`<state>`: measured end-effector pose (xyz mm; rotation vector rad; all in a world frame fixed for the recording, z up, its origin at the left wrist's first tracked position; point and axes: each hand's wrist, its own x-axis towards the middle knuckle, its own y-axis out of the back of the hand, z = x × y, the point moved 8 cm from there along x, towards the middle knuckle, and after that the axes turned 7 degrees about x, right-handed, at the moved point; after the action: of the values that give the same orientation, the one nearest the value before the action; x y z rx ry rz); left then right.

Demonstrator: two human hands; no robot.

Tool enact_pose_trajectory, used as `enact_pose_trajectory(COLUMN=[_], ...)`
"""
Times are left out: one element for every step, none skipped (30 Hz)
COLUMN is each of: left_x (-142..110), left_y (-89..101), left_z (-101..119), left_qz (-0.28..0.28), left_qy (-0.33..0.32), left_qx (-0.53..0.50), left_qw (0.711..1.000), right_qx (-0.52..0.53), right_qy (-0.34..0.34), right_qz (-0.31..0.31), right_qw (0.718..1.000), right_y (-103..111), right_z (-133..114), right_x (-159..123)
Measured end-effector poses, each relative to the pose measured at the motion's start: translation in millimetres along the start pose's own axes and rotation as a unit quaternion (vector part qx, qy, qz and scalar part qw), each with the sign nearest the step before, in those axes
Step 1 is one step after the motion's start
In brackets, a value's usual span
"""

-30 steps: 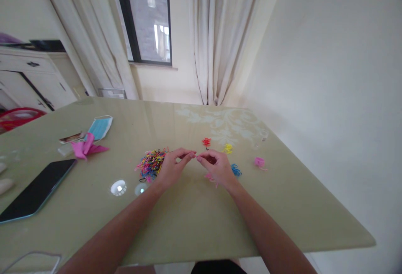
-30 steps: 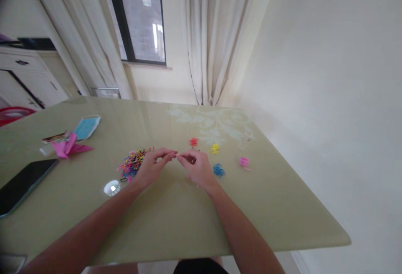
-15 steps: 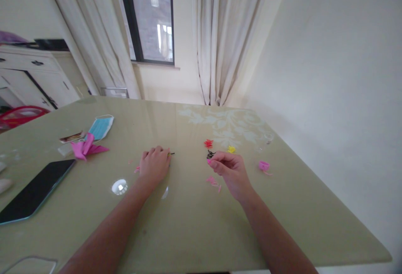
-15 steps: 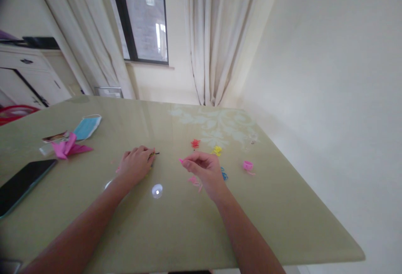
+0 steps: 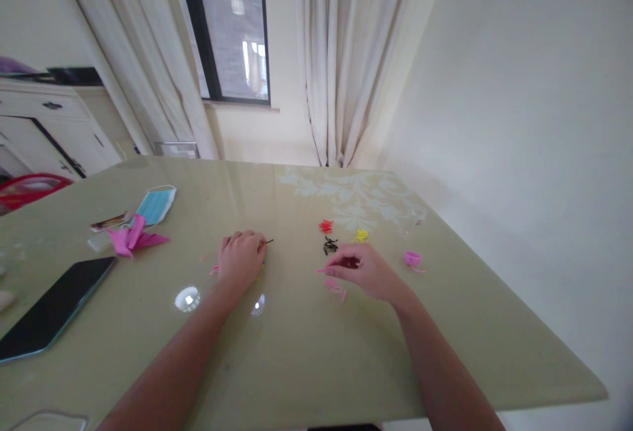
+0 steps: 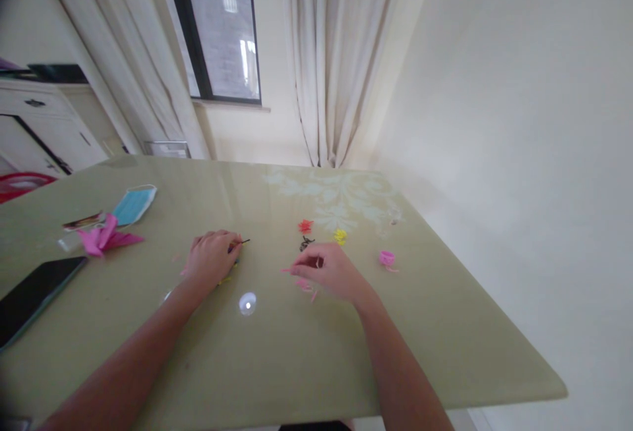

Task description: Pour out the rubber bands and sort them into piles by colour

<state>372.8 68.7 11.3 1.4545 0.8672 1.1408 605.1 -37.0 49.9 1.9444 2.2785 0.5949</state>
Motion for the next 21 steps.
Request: enact_pose_trajectory(left_x=[1,2,3,4,5,6,7,8,8,9,9,9,9,9,9,8,8,8,7,5,3], left_y=[-0.5,-1.3,-2.0,-2.5,-2.5,-2.2,-1.8,-1.6,-1.7,-2.2,-3.0,-4.0,-4.8,-5.1,-4.5,-3.1,-0.8,2.2,5.6,9.4,13.4], left_z=[-1,-2,-3,-4,-4,-4,-4,-4,-4,-4,-5,-5,-6,-6,-6,-6,-5,-4,-1,4,10], left_qz=[0.001,0.002,0.002,0.005,0.01,0.017,0.025,0.031,0.035,0.036,0.034,0.032,0.029,0.028,0.03,0.035,0.042,0.052,0.063,0.074,0.084], left_qy=[0.002,0.004,0.005,0.005,0.003,0.0,-0.005,-0.009,-0.012,-0.014,-0.012,-0.009,-0.005,-0.003,-0.001,-0.001,-0.003,-0.007,-0.015,-0.029,-0.049], left_qx=[-0.014,-0.028,-0.043,-0.058,-0.073,-0.09,-0.108,-0.126,-0.144,-0.16,-0.175,-0.188,-0.199,-0.206,-0.211,-0.215,-0.218,-0.225,-0.237,-0.255,-0.276], left_qw=[1.0,1.0,0.999,0.998,0.997,0.996,0.994,0.991,0.989,0.986,0.984,0.982,0.98,0.978,0.977,0.976,0.975,0.973,0.969,0.964,0.956], right_qx=[-0.052,-0.096,-0.132,-0.16,-0.181,-0.195,-0.202,-0.204,-0.203,-0.2,-0.198,-0.196,-0.194,-0.19,-0.184,-0.176,-0.168,-0.162,-0.157,-0.153,-0.148], right_qy=[-0.001,-0.002,-0.002,-0.005,-0.009,-0.014,-0.02,-0.025,-0.028,-0.029,-0.029,-0.027,-0.024,-0.019,-0.014,-0.009,-0.005,-0.003,-0.003,-0.004,-0.006], right_qz=[-0.016,-0.026,-0.032,-0.037,-0.043,-0.051,-0.059,-0.067,-0.074,-0.081,-0.084,-0.083,-0.077,-0.069,-0.061,-0.054,-0.047,-0.038,-0.024,-0.005,0.017], right_qw=[0.999,0.995,0.991,0.986,0.982,0.979,0.977,0.976,0.976,0.976,0.976,0.977,0.978,0.979,0.981,0.983,0.985,0.986,0.987,0.988,0.989], right_y=[1,2,3,3,2,1,-1,-2,-4,-5,-5,-4,-3,-1,0,1,1,0,0,-1,-2], right_z=[4,8,13,17,21,24,27,29,30,31,31,31,30,29,28,26,25,24,23,23,22], right_x=[0,0,0,0,0,1,1,0,0,0,-1,-1,-1,-1,-1,0,0,1,3,4,5])
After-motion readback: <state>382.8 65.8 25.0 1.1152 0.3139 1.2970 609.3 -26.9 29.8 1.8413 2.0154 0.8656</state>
